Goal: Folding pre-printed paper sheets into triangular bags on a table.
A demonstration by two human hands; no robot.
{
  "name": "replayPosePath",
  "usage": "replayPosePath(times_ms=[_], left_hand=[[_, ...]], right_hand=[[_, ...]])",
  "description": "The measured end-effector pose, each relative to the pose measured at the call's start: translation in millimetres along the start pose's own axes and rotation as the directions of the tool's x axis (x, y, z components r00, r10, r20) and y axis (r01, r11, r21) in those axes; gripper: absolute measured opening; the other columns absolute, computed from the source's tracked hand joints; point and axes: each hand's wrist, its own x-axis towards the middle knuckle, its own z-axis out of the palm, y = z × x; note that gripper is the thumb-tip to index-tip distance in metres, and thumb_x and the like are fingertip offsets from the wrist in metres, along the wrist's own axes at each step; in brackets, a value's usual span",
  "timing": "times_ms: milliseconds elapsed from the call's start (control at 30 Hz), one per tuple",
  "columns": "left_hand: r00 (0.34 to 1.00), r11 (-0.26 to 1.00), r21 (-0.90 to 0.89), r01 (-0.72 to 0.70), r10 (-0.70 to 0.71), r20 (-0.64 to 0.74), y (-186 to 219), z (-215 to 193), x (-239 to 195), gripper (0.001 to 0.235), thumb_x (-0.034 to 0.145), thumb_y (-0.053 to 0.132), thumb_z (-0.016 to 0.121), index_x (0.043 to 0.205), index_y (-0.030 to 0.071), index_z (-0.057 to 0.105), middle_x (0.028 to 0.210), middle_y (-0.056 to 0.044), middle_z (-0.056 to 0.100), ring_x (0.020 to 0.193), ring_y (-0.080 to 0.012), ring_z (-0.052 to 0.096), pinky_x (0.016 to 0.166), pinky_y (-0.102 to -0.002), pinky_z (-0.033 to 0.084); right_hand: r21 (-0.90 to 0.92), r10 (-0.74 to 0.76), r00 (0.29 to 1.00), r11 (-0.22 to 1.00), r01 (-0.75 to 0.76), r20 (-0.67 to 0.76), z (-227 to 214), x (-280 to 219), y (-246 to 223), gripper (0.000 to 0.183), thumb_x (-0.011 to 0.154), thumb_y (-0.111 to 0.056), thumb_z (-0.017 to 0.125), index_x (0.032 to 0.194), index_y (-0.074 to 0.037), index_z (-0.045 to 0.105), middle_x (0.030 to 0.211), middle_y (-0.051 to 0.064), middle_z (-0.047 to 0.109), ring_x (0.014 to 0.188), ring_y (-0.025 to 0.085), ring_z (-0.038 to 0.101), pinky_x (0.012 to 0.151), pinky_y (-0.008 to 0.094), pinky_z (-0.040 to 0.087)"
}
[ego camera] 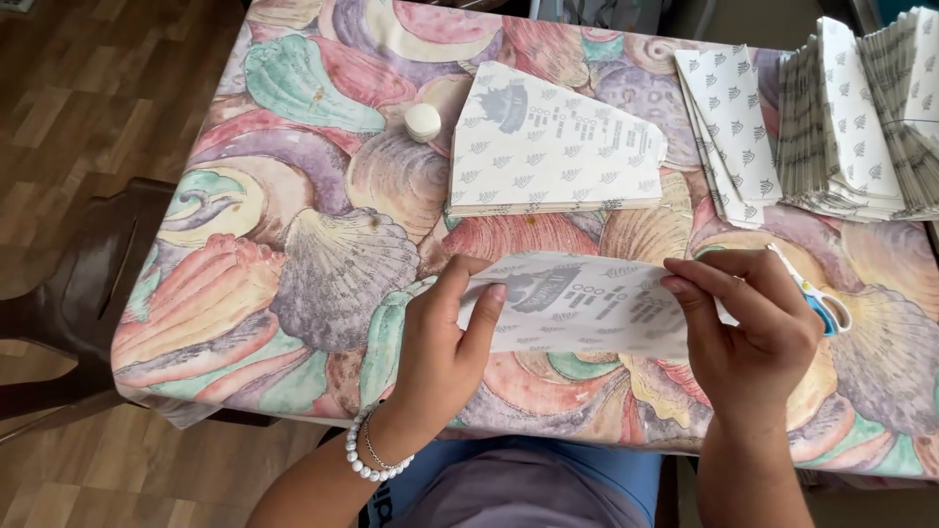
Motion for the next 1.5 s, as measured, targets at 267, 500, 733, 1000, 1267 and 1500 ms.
replayPosePath(times_ms=[267,500,733,1000,1267,1500], left_hand=[[1.0,1.0,-0.018,-0.01,0.01,-0.029,-3,-1,-2,0.024,0.106,0.027,0.051,0.111,0.004,0.057,0.072,-0.002,0.055,0.062,-0.0125,0.053,0.059,-0.028,0.043],[0.995,0.992,-0.08,0.095,-0.095,0.004,-11,1,-19,0.029,0.104,0.028,0.054,0.114,0.001,0.059,0.061,0.004,0.04,0.041,-0.005,0.027,0.039,-0.027,0.019],[0.989,0.997,0.022,0.077,-0.08,0.125,-38,1,-15,0.046,0.1,0.042,0.055,0.122,0.001,0.053,0.074,0.0,0.062,0.05,-0.008,0.052,0.039,-0.021,0.041],[0.928,0.883,0.337,-0.326,0.231,0.292,-108,7,73,0.025,0.103,0.023,0.063,0.122,0.008,0.069,0.11,-0.008,0.068,0.101,-0.0326,0.072,0.08,-0.043,0.06],[0.817,0.74,0.429,-0.517,0.277,0.507,-131,21,99,0.015,0.101,0.015,0.064,0.107,0.012,0.077,0.09,-0.003,0.07,0.09,-0.0238,0.072,0.08,-0.039,0.058],[0.824,0.754,0.438,-0.488,0.233,0.517,-144,27,102,0.015,0.099,0.009,0.062,0.099,0.009,0.077,0.089,-0.004,0.065,0.089,-0.0249,0.07,0.078,-0.04,0.059]], right_hand=[[-0.011,0.096,0.989,0.995,-0.096,0.112,-3,16,-10,0.011,0.098,0.005,0.08,0.107,0.007,0.075,0.099,0.016,0.067,0.09,0.024,0.065,0.079,0.031,0.051],[0.047,0.168,0.956,0.982,-0.184,0.241,-8,19,-12,0.007,0.091,0.002,0.08,0.097,0.002,0.078,0.09,0.011,0.066,0.081,0.019,0.064,0.074,0.027,0.05],[0.012,0.244,0.866,0.961,-0.277,0.437,19,23,18,0.009,0.088,-0.013,0.08,0.091,-0.005,0.082,0.087,0.003,0.074,0.076,0.015,0.07,0.067,0.028,0.052],[-0.053,0.297,0.846,0.95,-0.306,0.443,72,2,76,0.014,0.084,-0.006,0.079,0.098,-0.008,0.083,0.091,0.013,0.074,0.084,0.034,0.071,0.073,0.045,0.054],[-0.107,0.319,0.837,0.947,-0.304,0.445,83,-4,92,0.018,0.085,-0.006,0.079,0.102,-0.007,0.083,0.089,0.014,0.073,0.082,0.033,0.071,0.071,0.042,0.056],[-0.123,0.303,0.822,0.953,-0.278,0.482,91,0,101,0.018,0.08,-0.009,0.08,0.098,-0.007,0.084,0.089,0.014,0.073,0.081,0.032,0.071,0.069,0.041,0.057]])
